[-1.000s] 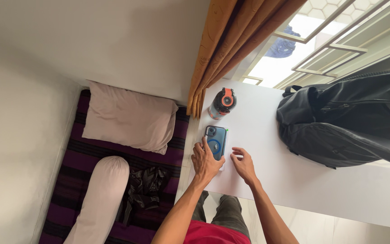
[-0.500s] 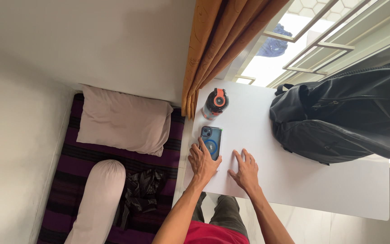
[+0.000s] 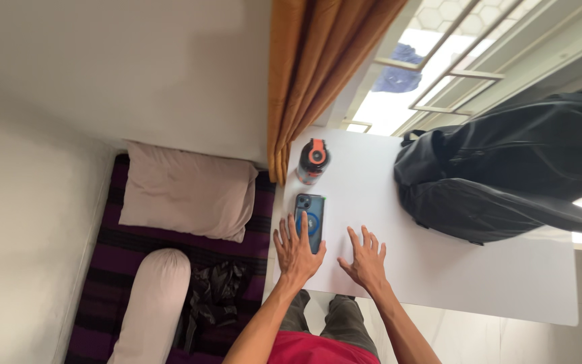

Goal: The person packs a backpack on a small white table. They handle a phone and its case, coil charging cables, place a computer mouse and a small round container on the table, open the backpack's compartments, and zip and adjust the bag.

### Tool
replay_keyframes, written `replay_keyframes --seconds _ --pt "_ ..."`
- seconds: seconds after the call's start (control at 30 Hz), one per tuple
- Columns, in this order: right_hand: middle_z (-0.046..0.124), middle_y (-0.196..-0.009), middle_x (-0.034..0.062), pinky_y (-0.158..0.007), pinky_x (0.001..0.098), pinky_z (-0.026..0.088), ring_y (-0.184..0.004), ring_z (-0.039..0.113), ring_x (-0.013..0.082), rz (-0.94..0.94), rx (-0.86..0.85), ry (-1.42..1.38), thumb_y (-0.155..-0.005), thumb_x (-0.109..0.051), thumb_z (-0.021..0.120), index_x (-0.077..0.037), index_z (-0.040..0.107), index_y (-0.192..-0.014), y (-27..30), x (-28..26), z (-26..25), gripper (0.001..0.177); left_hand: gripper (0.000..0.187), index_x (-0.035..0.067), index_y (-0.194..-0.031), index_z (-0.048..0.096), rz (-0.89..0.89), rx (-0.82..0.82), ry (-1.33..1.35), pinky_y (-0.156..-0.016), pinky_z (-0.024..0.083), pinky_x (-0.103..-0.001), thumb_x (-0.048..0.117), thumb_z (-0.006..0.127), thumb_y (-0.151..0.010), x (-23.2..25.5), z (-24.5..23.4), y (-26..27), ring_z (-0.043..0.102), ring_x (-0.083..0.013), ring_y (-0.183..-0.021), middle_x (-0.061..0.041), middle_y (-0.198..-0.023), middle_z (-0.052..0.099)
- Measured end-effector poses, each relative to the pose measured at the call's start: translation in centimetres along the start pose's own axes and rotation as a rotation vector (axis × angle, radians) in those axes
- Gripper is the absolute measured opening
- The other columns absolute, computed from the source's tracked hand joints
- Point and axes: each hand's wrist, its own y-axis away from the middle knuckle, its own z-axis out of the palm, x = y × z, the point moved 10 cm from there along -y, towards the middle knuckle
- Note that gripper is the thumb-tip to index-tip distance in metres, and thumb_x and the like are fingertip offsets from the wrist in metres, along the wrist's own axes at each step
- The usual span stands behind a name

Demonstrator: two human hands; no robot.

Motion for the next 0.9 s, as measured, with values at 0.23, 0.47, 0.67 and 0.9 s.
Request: replay_keyframes --seconds 0.23,0.47,0.67,0.9 --pt "0.026 -0.160 0.0200 -0.115 0.0697 0.018 -0.147 0.025 0.0422 -0.038 0.188 0.016 -0.079 -0.051 0.078 -0.021 0.035 -0.153 3.2 2.0 -8.7 0.091 0.089 0.016 -0.158 0.030 0.196 0.069 -0.029 -0.115 0.016 -0.069 0.050 0.067 -0.085 6.5 -3.5 0.2 0.017 -0.0491 -0.148 -0.023 -0.162 0.022" --pt "0.027 -0.158 0.0210 -0.116 0.0693 0.016 -0.145 0.026 0.0418 -0.054 0.343 0.031 -0.080 -0.051 0.076 -0.019 0.037 -0.155 7.2 7.1 -18.5 0.090 0.088 0.015 -0.157 0.034 0.337 0.175 0.018 -0.116 0.017 -0.067 0.048 0.069 -0.084 17.6 -6.1 -0.2 0.019 -0.0476 -0.148 -0.023 -0.160 0.027" --pt "0.030 -0.156 0.0209 -0.116 0.0682 0.016 -0.145 0.028 0.0414 -0.064 0.440 -0.014 -0.080 -0.049 0.075 -0.017 0.041 -0.151 11.7 12.2 -24.8 0.085 0.088 0.013 -0.156 0.035 0.405 0.221 0.096 -0.116 0.019 -0.065 0.047 0.071 -0.083 26.4 -6.8 1.0 0.022 -0.0476 -0.147 -0.025 -0.158 0.030" --pt "0.036 -0.151 0.0209 -0.118 0.0651 0.016 -0.144 0.029 0.0398 -0.065 0.587 -0.064 -0.081 -0.047 0.075 -0.013 0.046 -0.147 16.0 18.7 -29.4 0.080 0.089 0.011 -0.155 0.036 0.416 0.282 0.136 -0.116 0.023 -0.063 0.048 0.072 -0.083 32.7 -6.5 1.5 0.027 -0.0464 -0.146 -0.025 -0.157 0.032"
